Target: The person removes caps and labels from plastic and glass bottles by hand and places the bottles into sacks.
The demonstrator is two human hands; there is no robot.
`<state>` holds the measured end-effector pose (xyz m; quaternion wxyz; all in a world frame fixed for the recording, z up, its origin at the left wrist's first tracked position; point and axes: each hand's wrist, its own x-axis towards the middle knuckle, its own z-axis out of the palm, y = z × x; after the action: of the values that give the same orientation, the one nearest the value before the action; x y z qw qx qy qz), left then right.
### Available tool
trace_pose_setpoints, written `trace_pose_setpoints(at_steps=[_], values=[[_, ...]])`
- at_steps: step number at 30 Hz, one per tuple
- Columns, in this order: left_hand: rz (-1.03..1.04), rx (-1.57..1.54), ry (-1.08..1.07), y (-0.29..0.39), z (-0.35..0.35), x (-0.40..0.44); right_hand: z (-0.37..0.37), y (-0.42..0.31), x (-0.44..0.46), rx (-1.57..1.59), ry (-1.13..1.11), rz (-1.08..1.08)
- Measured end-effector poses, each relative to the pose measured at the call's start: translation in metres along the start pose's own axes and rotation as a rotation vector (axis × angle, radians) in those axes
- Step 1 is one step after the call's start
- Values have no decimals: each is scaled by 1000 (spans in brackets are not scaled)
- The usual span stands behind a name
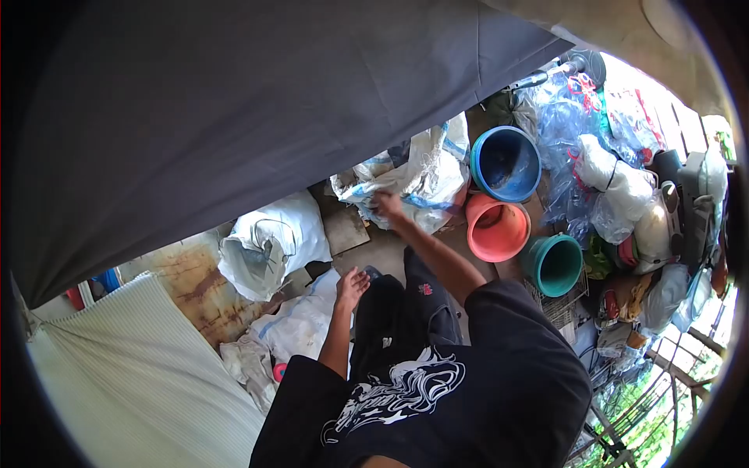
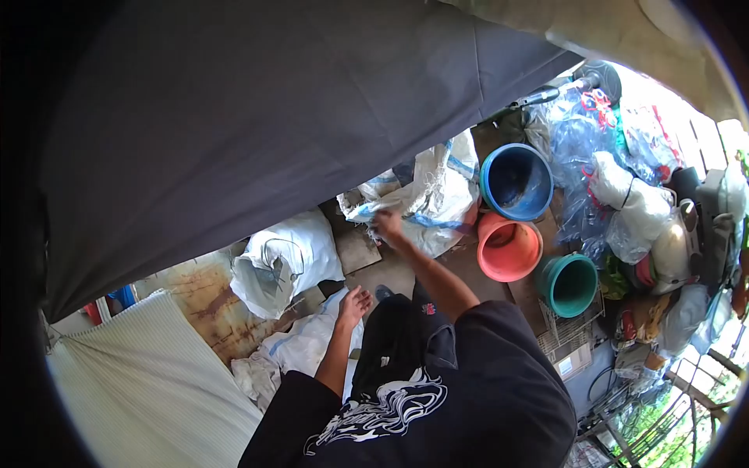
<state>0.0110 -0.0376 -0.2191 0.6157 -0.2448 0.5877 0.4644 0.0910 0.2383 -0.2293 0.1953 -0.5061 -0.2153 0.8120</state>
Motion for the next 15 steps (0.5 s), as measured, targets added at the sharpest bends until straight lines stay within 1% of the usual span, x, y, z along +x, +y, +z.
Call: trace_pose_setpoints(at_steps=[1,2,3,4,5,7,8,10,12,13,14,15], values=[[1,-8,-8,3,3,-2,19,32,-3,96,-29,80],[52,-107,-21,9,7,-8,34,64,-3,193,-57,159],[105,-209,-34,18,12,-13,51,68,-28,98,-108,219],[96,-245,-14,26,18,-17,71,69,-57,0,-160,281],[105,-265,-18,32,11,-11,88,79,-72,-4,-174,357],[224,-393,-238,41,-25,9,123,123,-77,-4,-203,287],[307,-416,-446,45,-42,15,135,128,-84,-47,-235,310],[363,-547,-399,52,-62,13,156,129,-102,-43,-361,302],[403,-682,-358,57,-80,-1,171,160,-96,-253,-484,-170],[406,-673,-271,66,-83,-19,197,148,-107,-62,-269,344],[398,-655,-192,73,-93,-33,216,156,-106,-99,-282,358],[409,-689,-196,78,-111,-31,234,161,-105,-108,-267,366]])
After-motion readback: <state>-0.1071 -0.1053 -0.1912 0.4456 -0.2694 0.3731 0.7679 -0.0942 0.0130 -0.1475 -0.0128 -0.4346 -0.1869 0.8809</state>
